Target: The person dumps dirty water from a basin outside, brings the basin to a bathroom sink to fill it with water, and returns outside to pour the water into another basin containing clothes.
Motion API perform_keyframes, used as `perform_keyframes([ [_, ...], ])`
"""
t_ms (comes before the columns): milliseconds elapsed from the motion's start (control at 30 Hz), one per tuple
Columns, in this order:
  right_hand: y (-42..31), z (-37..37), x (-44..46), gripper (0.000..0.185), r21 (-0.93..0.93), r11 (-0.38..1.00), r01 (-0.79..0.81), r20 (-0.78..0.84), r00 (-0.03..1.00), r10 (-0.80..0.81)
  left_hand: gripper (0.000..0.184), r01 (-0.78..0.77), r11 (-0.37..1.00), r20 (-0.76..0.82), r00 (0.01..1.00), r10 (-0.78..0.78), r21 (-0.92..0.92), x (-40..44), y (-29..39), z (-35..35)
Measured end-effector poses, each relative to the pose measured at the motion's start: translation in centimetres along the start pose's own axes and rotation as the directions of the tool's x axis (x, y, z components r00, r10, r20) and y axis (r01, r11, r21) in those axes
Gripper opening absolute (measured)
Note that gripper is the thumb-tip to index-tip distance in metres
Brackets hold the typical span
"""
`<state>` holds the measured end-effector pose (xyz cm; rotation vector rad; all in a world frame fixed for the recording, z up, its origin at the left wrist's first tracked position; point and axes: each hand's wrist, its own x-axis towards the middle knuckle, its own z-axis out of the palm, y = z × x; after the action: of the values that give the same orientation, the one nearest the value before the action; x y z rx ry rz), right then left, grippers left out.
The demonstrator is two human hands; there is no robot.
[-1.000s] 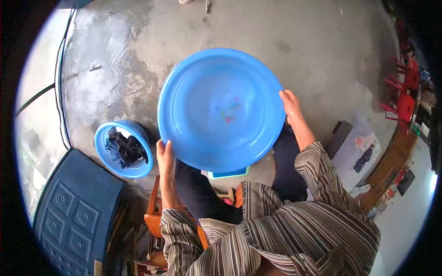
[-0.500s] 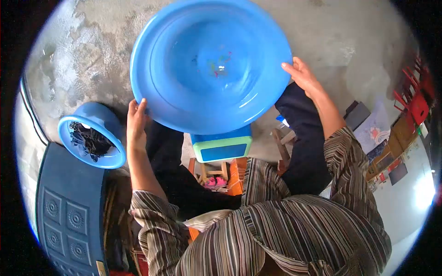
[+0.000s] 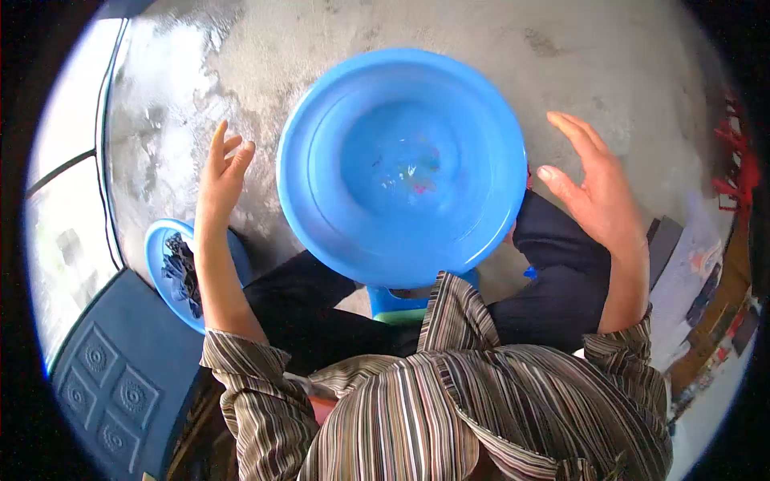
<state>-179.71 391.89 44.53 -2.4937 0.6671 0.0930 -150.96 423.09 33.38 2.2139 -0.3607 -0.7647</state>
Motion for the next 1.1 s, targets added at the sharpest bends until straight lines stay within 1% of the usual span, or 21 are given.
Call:
perform_keyframes([
  [100,-2.8,-1.4,-2.0,0.05,-0.058,0.987,0.153,-0.123,0.98,-0.159,0.06,-0.129,0.991,-0.1,0.986,0.132,0.036,-1.7,3.6,-1.0],
  [133,-4.1,-1.6,-3.3,0.049,-0.049,0.979,0.196,-0.101,0.975,-0.2,0.057,-0.215,0.976,-0.151,0.966,0.209,-0.026,-2.8,3.9,-1.1],
  [167,-4.8,-0.5,-4.0,0.048,0.042,0.973,0.228,-0.168,0.961,-0.218,0.055,-0.307,0.948,-0.212,0.935,0.285,-0.081,-3.7,4.2,-1.3],
  [200,-5.0,1.4,-3.9,0.047,0.124,0.948,0.293,-0.242,0.935,-0.258,0.051,-0.286,0.922,-0.291,0.934,0.208,-0.261,-4.9,4.1,-1.2],
  [233,-4.9,3.7,-3.6,0.047,0.256,0.935,0.246,-0.145,0.966,-0.215,0.047,-0.307,0.87,-0.355,0.92,0.167,-0.385,-5.6,3.9,-0.9],
  [267,-5.0,5.9,-3.6,0.046,0.383,0.907,0.174,-0.033,0.984,-0.175,0.048,-0.346,0.875,-0.366,0.905,0.216,-0.34,-7.3,4.5,-1.2],
  [333,-6.5,7.8,-4.8,0.044,0.152,0.939,0.309,0.111,0.939,-0.327,0.047,-0.448,0.83,-0.404,0.863,0.304,-0.333,-10.0,5.4,-2.0],
  [367,-6.1,9.2,-5.2,0.043,0.219,0.932,0.289,0.144,0.935,-0.324,0.046,-0.491,0.788,-0.438,0.841,0.318,-0.371,-11.6,4.8,-2.3],
  [433,-3.5,12.5,-5.9,0.043,0.3,0.925,0.232,0.268,0.911,-0.315,0.045,-0.437,0.805,-0.448,0.86,0.244,-0.401,-14.7,3.5,-2.9],
  [467,-2.6,13.4,-5.6,0.043,0.301,0.93,0.212,0.326,0.893,-0.309,0.043,-0.464,0.808,-0.488,0.833,0.259,-0.363,-14.7,2.0,-3.5],
  [533,-1.9,13.6,-5.2,0.042,0.208,0.959,0.194,0.382,0.886,-0.263,0.039,-0.483,0.862,-0.593,0.744,0.308,-0.157,-15.5,0.9,-3.7],
  [567,-2.7,12.8,-5.2,0.042,0.171,0.97,0.171,0.407,0.885,-0.227,0.037,-0.526,0.832,-0.599,0.728,0.333,-0.176,-15.8,0.9,-3.1],
  [600,-3.5,11.7,-4.9,0.042,0.127,0.982,0.141,0.421,0.888,-0.182,0.038,-0.506,0.835,-0.553,0.768,0.321,-0.217,-17.2,2.1,-2.8],
  [633,-3.7,11.2,-4.2,0.042,0.121,0.977,0.175,0.421,0.882,-0.21,0.038,-0.484,0.835,-0.496,0.809,0.314,-0.262,-18.6,3.2,-2.1],
  [700,-3.4,10.3,-3.3,0.043,0.087,0.977,0.196,0.3,0.93,-0.214,0.041,-0.514,0.826,-0.434,0.815,0.385,-0.232,-18.5,3.3,0.2],
  [767,-0.8,9.8,-3.5,0.043,0.048,0.975,0.215,0.28,0.934,-0.22,0.046,-0.475,0.857,-0.325,0.857,0.399,-0.201,-18.7,3.6,4.4],
  [833,0.1,9.1,-2.8,0.043,0.005,0.974,0.226,0.264,0.939,-0.22,0.047,-0.448,0.88,-0.295,0.872,0.392,-0.156,-18.2,3.4,6.3],
  [933,1.7,9.0,-2.9,0.04,0.02,1.0,0.005,0.242,0.97,-0.01,0.051,-0.347,0.938,-0.271,0.903,0.332,-0.005,-16.1,1.7,8.0],
  [1000,5.9,10.2,-0.8,0.041,0.031,0.999,-0.039,0.222,0.975,0.031,0.053,-0.285,0.956,-0.282,0.914,0.293,0.069,-14.8,0.2,8.5],
  [1067,8.1,11.6,0.3,0.042,0.035,0.996,-0.079,0.216,0.974,0.07,0.057,-0.102,0.987,-0.319,0.938,0.137,0.125,-14.4,-1.7,8.8],
  [1100,8.7,11.9,0.5,0.043,-0.034,0.992,-0.123,0.127,0.984,0.127,0.057,-0.093,0.989,-0.314,0.941,0.126,0.119,-13.9,-2.9,9.1],
])
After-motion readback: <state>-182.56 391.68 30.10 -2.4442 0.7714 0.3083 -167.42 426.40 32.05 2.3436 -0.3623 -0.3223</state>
